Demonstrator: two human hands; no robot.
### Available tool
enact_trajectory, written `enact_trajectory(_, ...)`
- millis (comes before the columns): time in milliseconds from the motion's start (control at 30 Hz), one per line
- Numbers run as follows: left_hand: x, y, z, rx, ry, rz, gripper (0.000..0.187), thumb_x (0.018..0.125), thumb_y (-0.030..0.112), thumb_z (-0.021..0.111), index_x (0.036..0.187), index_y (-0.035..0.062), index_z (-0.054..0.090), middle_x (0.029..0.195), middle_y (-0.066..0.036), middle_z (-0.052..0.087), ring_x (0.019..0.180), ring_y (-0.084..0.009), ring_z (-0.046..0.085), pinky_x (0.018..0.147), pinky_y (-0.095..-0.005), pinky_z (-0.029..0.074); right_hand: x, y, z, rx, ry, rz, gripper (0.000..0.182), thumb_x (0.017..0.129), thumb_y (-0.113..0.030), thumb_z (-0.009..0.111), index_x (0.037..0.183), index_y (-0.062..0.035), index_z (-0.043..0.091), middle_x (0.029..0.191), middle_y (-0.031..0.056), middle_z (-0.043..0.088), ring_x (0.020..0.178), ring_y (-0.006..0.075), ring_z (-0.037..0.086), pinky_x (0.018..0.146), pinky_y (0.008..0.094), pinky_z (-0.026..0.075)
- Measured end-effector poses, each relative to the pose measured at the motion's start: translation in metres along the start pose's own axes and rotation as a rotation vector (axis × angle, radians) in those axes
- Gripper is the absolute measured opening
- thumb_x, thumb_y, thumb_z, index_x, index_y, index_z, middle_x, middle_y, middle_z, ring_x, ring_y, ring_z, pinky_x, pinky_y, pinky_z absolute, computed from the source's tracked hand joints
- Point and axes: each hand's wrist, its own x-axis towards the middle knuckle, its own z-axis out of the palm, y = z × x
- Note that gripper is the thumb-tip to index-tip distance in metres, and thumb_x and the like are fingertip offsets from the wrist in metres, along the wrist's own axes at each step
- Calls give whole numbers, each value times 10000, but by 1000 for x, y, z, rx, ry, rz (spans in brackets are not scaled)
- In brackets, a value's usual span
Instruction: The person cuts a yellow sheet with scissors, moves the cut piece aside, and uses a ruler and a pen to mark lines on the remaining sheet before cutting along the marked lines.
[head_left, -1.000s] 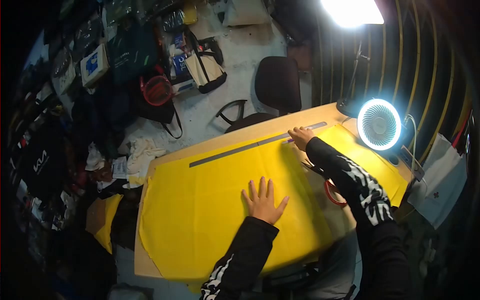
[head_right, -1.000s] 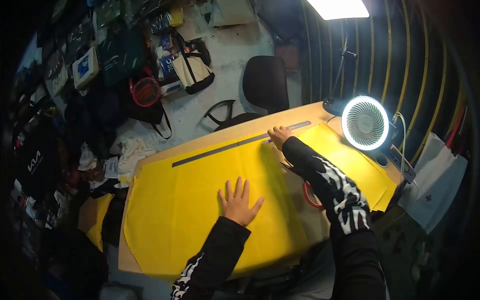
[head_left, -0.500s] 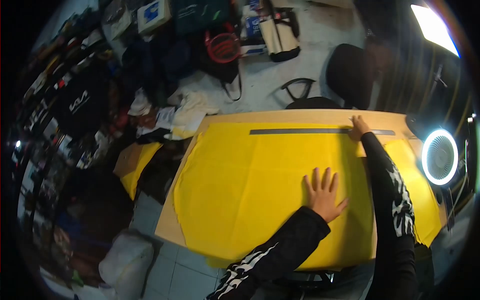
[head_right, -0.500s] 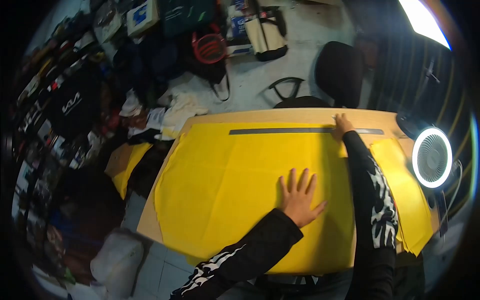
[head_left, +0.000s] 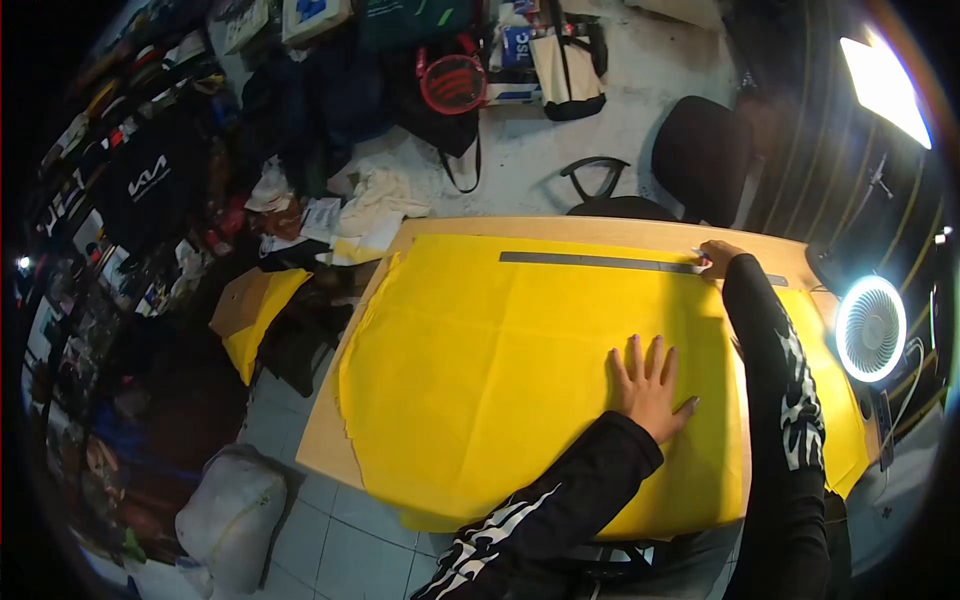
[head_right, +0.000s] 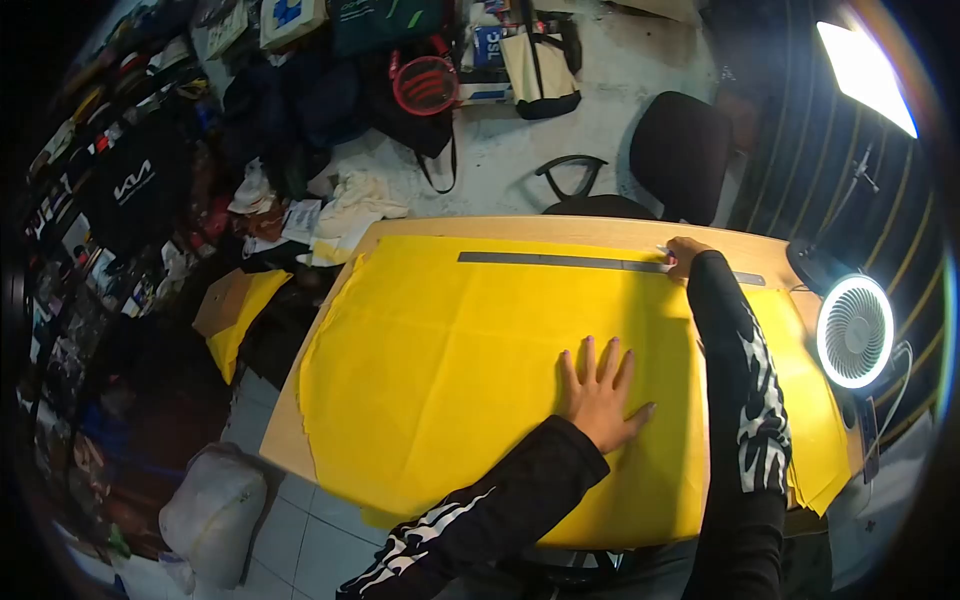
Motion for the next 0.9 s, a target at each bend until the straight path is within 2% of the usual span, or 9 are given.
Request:
enact_trajectory(133,0,-1,-7,16,-23,-2,828,895,622,445,1485,59,305,1556,-187,222,1433,-474,97,1088,-706,46,-16,-32,-22,-23,-78,85,439,614,-365,740,915,-54,668,938,152,688,912,299,660,799,392,518)
enact_trajectory(233,0,1,-6,34,-31,2,828,901,629,431,1489,62,295,1560,-181,220,1436,-469,88,1087,-706,48,-18,-35,-23,-109,-87,55,473,617,-425,715,922,-65,675,938,153,691,914,305,662,811,399,519)
enact_trajectory(333,0,-1,-7,43,-45,-2,826,902,630,428,1489,65,297,1562,-176,218,1438,-466,84,1084,-709,50,-20,-35,-18,-62,-24,14,406,579,-424,697,810,-90,680,857,138,701,815,304,677,749,400,524)
enact_trajectory(433,0,0,-7,48,-51,-5,823,902,628,428,1488,65,299,1566,-172,215,1439,-466,81,1079,-713,45,-24,-36,-24,-40,-130,36,421,576,-426,702,810,-76,678,868,145,704,818,307,673,756,394,521)
enact_trajectory(633,1,-1,-5,72,-54,0,816,910,626,403,1495,68,290,1570,-166,211,1438,-469,81,1082,-706,48,-28,-41,-28,-46,-160,45,526,589,-468,729,903,-49,678,929,156,692,876,314,661,785,407,512)
enact_trajectory(733,1,-2,-3,87,-52,5,817,911,629,395,1496,69,288,1570,-167,211,1438,-469,82,1083,-704,47,-22,-31,-19,-59,-119,-1,507,602,-440,746,903,-40,673,919,156,692,853,312,659,769,404,507)
enact_trajectory(900,3,-4,3,87,-30,9,816,912,633,387,1495,69,294,1571,-165,209,1438,-469,83,1084,-702,49,-25,-20,-12,57,-11,-165,332,694,-301,742,914,-63,673,950,142,678,868,316,657,781,426,515)
